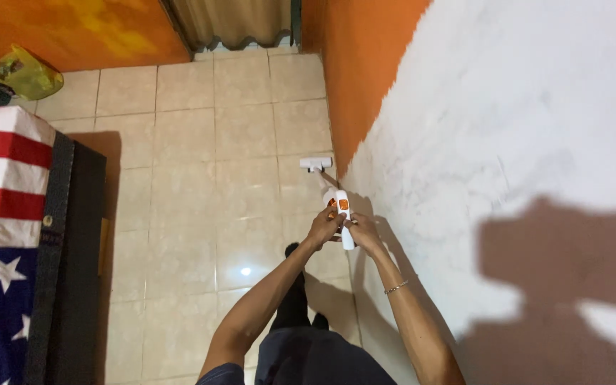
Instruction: The person uses a handheld cordless vacuum to clean the tiled floor in a bedroom. They move the vacuum back and forth along the edges of the bed, a mirrored wardrobe, and a curtain, covering the visible floor area.
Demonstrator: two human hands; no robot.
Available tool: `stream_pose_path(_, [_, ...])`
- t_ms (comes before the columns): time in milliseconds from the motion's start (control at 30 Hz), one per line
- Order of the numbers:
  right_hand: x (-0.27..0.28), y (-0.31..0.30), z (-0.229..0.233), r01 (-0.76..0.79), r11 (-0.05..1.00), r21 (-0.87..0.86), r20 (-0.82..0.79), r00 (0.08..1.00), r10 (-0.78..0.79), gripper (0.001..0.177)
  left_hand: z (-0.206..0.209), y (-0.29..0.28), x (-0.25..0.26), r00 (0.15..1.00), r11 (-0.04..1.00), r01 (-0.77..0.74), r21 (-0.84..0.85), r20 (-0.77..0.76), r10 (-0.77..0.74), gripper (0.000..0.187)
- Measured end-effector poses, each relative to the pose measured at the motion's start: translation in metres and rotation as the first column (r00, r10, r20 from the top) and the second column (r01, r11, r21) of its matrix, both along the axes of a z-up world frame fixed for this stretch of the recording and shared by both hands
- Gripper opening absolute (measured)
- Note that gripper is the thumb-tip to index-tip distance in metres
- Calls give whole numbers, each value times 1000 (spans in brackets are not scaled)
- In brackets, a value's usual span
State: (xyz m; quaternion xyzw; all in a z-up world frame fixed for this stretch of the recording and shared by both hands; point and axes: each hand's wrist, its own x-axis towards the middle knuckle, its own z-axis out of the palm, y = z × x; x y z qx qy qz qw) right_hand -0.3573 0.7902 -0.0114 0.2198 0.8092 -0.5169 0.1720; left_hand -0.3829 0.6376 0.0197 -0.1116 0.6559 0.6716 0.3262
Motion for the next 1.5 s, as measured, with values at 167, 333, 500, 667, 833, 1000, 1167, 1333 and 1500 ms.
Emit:
stream_pose_path(167, [-89,-18,18,32,999,-13,30,999,-31,33,1,-3,-95,1000,999,24,-46,-14,-24,33])
stream_pose_path(333, [-188,-36,37,47,999,2,59,997,-47,39,-36,0,-204,999,998,28,-54,-19,-29,34])
stream_pose_path(500, [-257,-59,87,6,993,114,99,995,-17,58,-32,0,-279,998,994,30,-102,-44,-35,33])
stream_pose_path(667, [-279,-49,75,47,996,79,77,996,-53,55,-13,-4,-302,999,995,31,-95,-37,-34,38])
stream_pose_path(833, [-252,-49,114,46,997,57,61,997,-49,58,31,-12,-268,1000,1000,16,-5,-18,-16,44])
stream_pose_path(1000, [-197,-28,75,63,988,-139,34,998,-59,53,46,-19,-208,998,998,41,51,-54,-39,47])
stream_pose_path(1167, [-122,-37,85,20,977,-211,5,1000,-19,44,56,-32,-127,999,997,-5,83,-44,9,45])
stream_pose_path(1333, [-56,-62,127,-3,950,-313,38,999,15,33,67,-53,-58,998,997,-56,55,-30,58,43])
stream_pose_path(1500, [-23,-82,109,-43,960,-278,-27,999,37,30,53,-74,-26,999,998,-37,43,-32,39,44])
